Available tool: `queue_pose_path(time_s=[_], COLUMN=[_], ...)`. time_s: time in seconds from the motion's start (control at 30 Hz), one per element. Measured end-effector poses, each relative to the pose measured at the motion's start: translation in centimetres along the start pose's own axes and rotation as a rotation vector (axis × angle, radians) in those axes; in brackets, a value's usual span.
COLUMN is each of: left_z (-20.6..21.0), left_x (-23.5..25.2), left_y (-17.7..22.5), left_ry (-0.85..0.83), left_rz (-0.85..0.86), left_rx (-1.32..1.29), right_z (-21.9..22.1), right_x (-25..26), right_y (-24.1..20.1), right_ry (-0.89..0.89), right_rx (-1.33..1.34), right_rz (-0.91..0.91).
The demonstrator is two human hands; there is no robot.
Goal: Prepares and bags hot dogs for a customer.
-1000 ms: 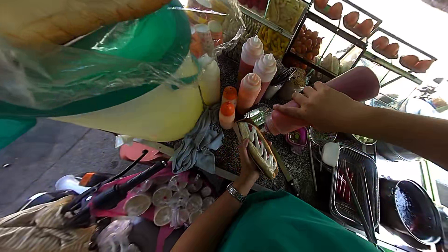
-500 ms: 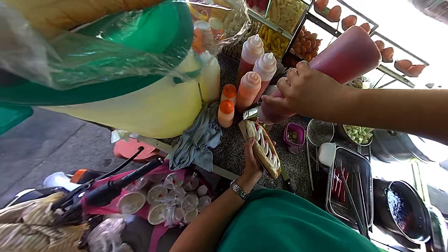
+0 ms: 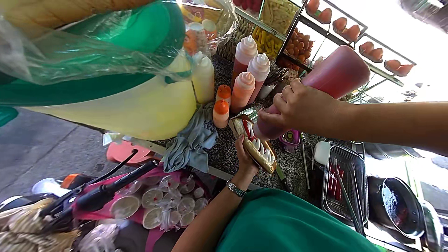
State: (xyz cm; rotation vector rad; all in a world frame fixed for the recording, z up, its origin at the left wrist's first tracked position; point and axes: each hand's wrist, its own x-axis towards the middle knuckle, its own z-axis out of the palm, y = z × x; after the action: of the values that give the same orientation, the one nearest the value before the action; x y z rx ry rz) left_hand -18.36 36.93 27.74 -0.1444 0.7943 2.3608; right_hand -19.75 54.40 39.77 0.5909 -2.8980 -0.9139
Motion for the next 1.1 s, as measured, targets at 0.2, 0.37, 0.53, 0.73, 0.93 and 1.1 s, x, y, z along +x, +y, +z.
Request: queue_pose_path(time_s=[0.2,0.37,0.53,0.73,0.93,1.1], left_z=[0.0,0.0,0.0,-0.3,0.0,-1.2], left_x=[0.6,1.2,1.5,2.3,1.8,1.3], left_y=[0.7,1.3,1.8,2.1,3.9,5.2], left_ry=[0.050,0.057,0.057,0.081,0.086,0.071], left_rz=[0.020,0.084,0.095,0.065,0.015,-0.042], left_rx=[-0.052,-0.106,-0.141,-0.190,-0.268,-0.296], right_z=[-10.7,-11.0,-10.8,-9.4,-4.5,-3.6], right_x=[-1.7,-3.9,-5.1,-7.6,-9.5,-7.2], right_y=[0.8,-0.2,0.7,0.1,5.7,7.5], right_ry=[-0.290,-0.216,-0.177,-0.223,-0.415,0.188], right_rx=[-0.152,0.000,-0.041,0.098,1.048,1.834], right_rz=[-0.139,-0.180,-0.128,-0.107,0.199,0.630])
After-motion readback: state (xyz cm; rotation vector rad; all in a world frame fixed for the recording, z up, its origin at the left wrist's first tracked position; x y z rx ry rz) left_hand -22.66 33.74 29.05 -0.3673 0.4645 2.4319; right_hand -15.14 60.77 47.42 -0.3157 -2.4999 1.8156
